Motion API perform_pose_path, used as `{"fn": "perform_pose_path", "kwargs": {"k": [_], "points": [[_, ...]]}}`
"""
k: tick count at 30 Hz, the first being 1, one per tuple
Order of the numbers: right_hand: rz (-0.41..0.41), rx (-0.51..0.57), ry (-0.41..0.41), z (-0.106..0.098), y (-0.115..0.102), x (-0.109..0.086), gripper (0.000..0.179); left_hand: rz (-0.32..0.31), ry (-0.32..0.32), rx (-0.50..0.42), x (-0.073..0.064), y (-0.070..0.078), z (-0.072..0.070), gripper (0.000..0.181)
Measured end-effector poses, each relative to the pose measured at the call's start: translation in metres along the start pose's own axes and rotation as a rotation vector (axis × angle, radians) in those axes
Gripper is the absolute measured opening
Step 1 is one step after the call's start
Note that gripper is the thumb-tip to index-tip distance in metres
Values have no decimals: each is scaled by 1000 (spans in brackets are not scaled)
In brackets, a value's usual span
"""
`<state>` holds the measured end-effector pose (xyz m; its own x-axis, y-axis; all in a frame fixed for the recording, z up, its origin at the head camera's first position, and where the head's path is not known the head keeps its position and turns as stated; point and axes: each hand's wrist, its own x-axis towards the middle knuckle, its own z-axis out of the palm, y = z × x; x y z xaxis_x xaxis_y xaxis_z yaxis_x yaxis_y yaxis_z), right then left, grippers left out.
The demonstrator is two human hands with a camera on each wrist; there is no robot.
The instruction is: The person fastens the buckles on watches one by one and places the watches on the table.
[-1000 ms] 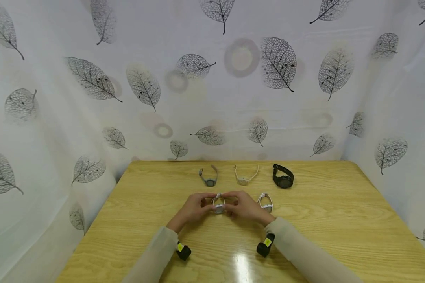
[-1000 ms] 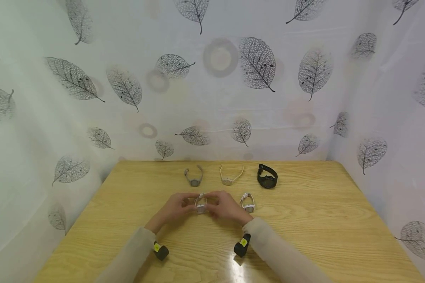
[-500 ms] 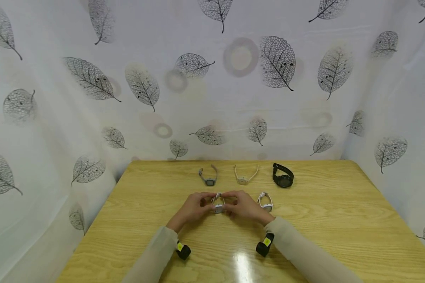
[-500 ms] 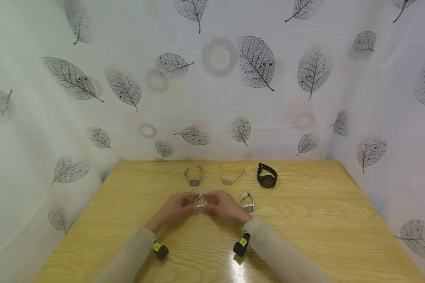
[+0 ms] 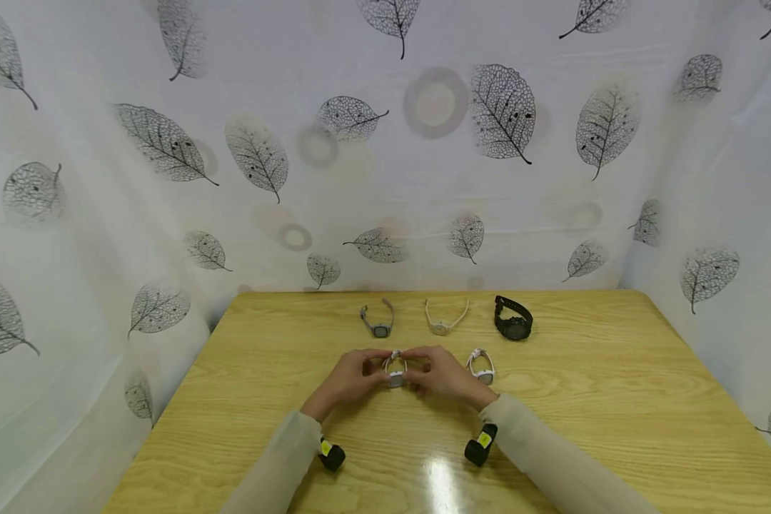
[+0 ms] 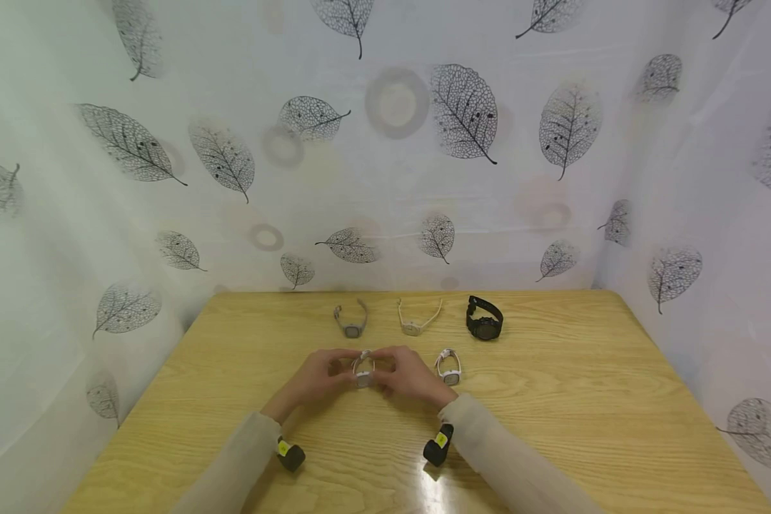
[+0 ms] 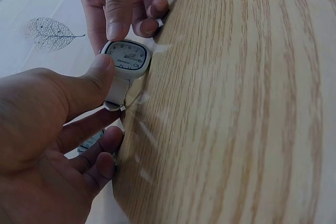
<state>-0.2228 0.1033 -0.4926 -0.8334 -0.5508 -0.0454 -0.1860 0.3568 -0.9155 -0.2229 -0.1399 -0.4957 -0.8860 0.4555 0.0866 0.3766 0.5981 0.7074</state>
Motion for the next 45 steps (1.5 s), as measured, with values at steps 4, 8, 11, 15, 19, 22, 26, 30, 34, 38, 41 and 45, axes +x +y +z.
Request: {"fn": "perform_pose_path", "kwargs": {"k": [4, 8, 11, 15, 19, 22, 26, 30, 34, 38, 41, 45], "points": [[0, -1, 3, 0, 0, 0, 46, -8, -12, -8, 1, 1, -2, 44], [-5, -1, 3, -1, 0, 0, 46, -11, -31, -23, 1, 2, -4, 46], [-9, -3, 16, -2, -2, -1, 48, -13, -42, -36, 2, 4, -6, 46], [-24, 19, 54, -8, -8, -7, 49, -5, -28, -52, 3, 9, -8, 48], [-55, 35, 88, -17, -13, -11, 50, -5, 21, -75, 5, 15, -7, 49], [-88, 14, 115, -25, -15, -13, 50, -2, 60, -82, 8, 21, -6, 48], [-130, -17, 159, -37, -16, -17, 49, 18, 105, -102, 15, 26, -4, 48], [-159, -51, 195, -49, -16, -23, 48, 57, 147, -120, 23, 33, -1, 48], [-185, -79, 222, -62, -14, -29, 47, 100, 175, -123, 29, 41, 3, 48], [-202, -112, 268, -75, -12, -38, 45, 112, 185, -142, 34, 50, 8, 49], [-221, -145, 307, -85, -11, -44, 44, 120, 189, -162, 39, 58, 11, 49], [-248, -201, 351, -97, -9, -52, 42, 132, 188, -175, 45, 67, 16, 48]]}}
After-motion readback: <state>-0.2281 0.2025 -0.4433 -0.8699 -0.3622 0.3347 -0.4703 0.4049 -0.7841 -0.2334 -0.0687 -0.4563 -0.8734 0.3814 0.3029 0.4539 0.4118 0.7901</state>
